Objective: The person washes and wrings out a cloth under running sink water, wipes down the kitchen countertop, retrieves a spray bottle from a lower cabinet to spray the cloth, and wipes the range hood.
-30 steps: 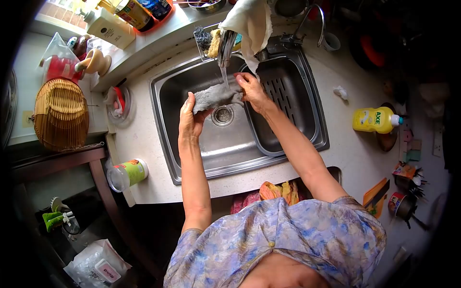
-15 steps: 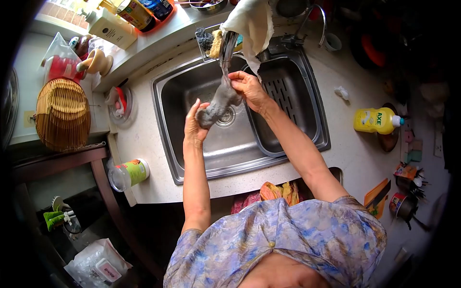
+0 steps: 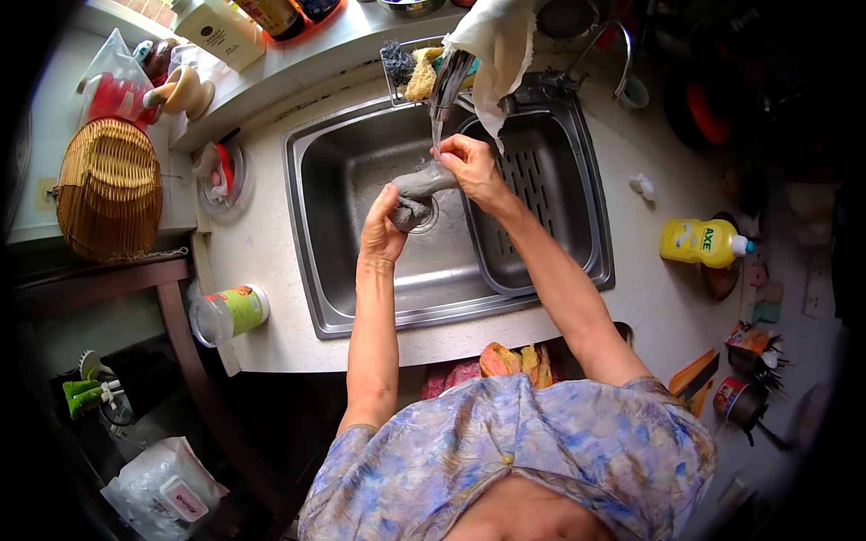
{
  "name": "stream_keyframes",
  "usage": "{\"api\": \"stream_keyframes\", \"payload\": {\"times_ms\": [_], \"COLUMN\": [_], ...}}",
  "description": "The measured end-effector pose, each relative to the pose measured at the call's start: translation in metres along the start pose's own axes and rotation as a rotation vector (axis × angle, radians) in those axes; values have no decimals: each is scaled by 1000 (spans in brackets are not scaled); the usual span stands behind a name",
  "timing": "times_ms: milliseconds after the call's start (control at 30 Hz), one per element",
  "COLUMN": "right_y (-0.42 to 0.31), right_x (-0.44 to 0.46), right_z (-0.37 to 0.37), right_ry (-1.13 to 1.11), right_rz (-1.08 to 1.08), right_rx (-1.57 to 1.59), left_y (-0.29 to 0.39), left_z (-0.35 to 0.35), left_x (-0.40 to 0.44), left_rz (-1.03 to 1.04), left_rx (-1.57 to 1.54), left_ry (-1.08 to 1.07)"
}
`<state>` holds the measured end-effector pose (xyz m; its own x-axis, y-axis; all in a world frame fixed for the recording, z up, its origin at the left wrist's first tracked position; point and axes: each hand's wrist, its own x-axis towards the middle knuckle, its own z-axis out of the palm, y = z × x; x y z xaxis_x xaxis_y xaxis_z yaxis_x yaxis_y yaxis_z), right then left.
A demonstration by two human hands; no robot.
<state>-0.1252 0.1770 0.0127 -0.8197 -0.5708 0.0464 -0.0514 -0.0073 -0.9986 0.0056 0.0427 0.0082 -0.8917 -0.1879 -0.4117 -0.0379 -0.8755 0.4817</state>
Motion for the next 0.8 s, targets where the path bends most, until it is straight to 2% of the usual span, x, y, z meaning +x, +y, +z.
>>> {"api": "stream_keyframes", "payload": {"times_ms": [67, 100, 167, 200, 233, 300, 367, 433, 467, 567, 633, 667, 733, 767, 800], "right_y": [-10, -18, -34, -36, -39, -43, -40, -45, -45, -44, -43, -43, -38, -33, -29], "right_x": [-2, -3, -5, -3, -5, -8, -8, -9, -9, -10, -14, -15, -20, -24, -30], "right_z": [0, -1, -2, -4, -5, -9, -9, -8, -9, -6, -2, -2, -2, -2, -1], "right_ry": [-33, -33, -76, -102, -102, -219, -254, -207, -207, -202, -167, -167, -104, -99, -107], "right_rz": [135, 134, 382, 429, 429, 453, 433, 440, 438, 417, 391, 389, 257, 257, 254], "right_rx": [330, 331, 715, 775, 776, 798, 800, 826, 828, 827, 787, 787, 595, 596, 394], "left_y": [4, 5, 6, 12, 16, 20, 27, 27, 26, 23, 22, 20, 16, 13, 11], "left_z": [2, 8, 12, 15, 14, 3, -11, -1, 0, -16, -25, -29, -23, -20, -10], "left_x": [-1, -5, -11, -14, -14, -12, -10, -14, -14, -1, 10, 12, 12, 11, 4], "left_rz": [-21, -9, -44, -62, 2, 103, 107, 192, 192, 370, 402, 403, 224, 221, 208], "left_rx": [-14, 20, 215, 332, 455, 352, 259, 339, 341, 1041, 1419, 1420, 876, 879, 564], "left_ry": [-89, -155, -98, -132, -148, -171, -167, -24, -25, 125, 352, 351, 334, 331, 237]}}
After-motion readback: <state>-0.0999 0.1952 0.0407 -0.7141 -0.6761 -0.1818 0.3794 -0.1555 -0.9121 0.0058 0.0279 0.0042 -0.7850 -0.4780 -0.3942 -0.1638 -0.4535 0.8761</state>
